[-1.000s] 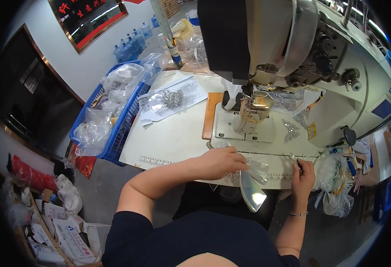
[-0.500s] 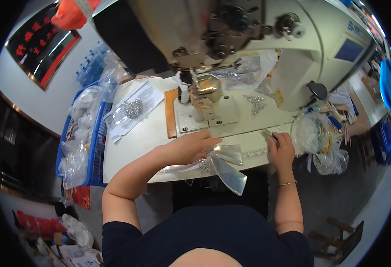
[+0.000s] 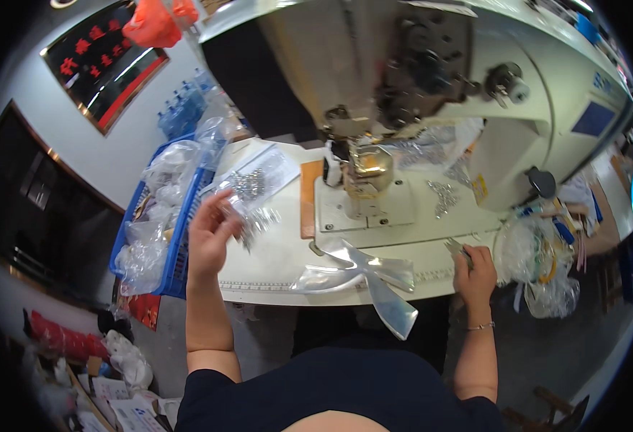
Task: The person sews small, shiny, star-shaped decorations onto clear plastic sheets using an industrial sewing machine. They repeatedly pick up a decoration, place it on a plastic sheet, and feed the assembly under the machine's needle to stitch it in place. The person uses scissors to trim threads after sewing.
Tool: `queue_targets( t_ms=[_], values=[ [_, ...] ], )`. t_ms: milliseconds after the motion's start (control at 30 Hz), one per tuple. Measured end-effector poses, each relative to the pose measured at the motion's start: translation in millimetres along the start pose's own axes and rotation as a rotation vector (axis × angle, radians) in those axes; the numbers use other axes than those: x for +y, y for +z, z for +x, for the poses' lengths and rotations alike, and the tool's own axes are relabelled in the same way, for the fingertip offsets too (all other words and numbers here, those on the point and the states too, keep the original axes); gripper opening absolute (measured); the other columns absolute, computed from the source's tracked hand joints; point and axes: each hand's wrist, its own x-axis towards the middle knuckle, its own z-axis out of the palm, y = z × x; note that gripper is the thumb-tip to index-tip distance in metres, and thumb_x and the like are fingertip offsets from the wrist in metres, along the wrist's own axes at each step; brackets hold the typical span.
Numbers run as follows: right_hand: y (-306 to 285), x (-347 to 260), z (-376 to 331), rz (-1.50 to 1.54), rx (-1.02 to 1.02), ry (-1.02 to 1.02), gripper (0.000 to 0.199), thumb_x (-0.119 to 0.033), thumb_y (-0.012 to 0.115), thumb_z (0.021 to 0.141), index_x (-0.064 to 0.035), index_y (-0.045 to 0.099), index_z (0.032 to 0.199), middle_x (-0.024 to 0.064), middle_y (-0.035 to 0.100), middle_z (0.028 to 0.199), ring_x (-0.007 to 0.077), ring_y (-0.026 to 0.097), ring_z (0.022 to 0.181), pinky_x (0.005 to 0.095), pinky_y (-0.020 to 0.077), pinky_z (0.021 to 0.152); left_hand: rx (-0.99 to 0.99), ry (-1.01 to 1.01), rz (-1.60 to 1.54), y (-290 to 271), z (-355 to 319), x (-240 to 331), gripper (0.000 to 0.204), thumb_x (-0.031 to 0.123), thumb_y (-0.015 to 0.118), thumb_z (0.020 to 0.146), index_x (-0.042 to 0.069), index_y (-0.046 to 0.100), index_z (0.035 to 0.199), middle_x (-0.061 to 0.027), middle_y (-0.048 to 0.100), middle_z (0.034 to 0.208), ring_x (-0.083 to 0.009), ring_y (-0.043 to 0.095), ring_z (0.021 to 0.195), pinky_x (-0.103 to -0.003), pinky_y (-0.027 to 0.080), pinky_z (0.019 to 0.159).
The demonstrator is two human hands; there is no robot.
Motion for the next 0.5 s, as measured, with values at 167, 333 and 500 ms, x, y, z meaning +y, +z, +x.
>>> queue_targets(
  t_ms=[167,333,500],
  values=[
    [2,0,3,-0.025,-0.027,0.004,0.018,-0.011,0.062,0.078,-0.0026,0.062,0.094,0.0104,0.058,0.087,0.0284,0.059,0.078,0.0337,0.0475,0.068,0.522,0.155,0.173,-21,45,-26,0.033,-0.003,0.061,0.079,0.001,0.056,0.111,0.0004,0.05,0.074,-0.0075,0.051,0.067,-0.02,0.044,0.061],
    [2,-3,5,-0.011,-0.035,0.015,0.019,-0.011,0.062,0.079,-0.0019,0.062,0.095,0.0116,0.057,0.088,0.0292,0.059,0.08,0.0341,0.0471,0.07,0.436,-0.029,0.722,-60,87,-167,0.038,0.007,0.07,0.073,0.002,0.058,0.109,-0.0054,0.055,0.069,-0.0162,0.053,0.058,-0.03,0.047,0.056],
    [2,-2,6,-0.118,-0.04,0.003,0.02,-0.01,0.063,0.077,-0.0029,0.062,0.095,0.011,0.056,0.092,0.0294,0.054,0.088,0.0361,0.0446,0.075,0.502,-0.189,0.575,-53,86,-199,0.035,0.008,0.07,0.071,0.001,0.06,0.103,-0.007,0.058,0.069,-0.0187,0.056,0.062,-0.033,0.047,0.059]
  ],
)
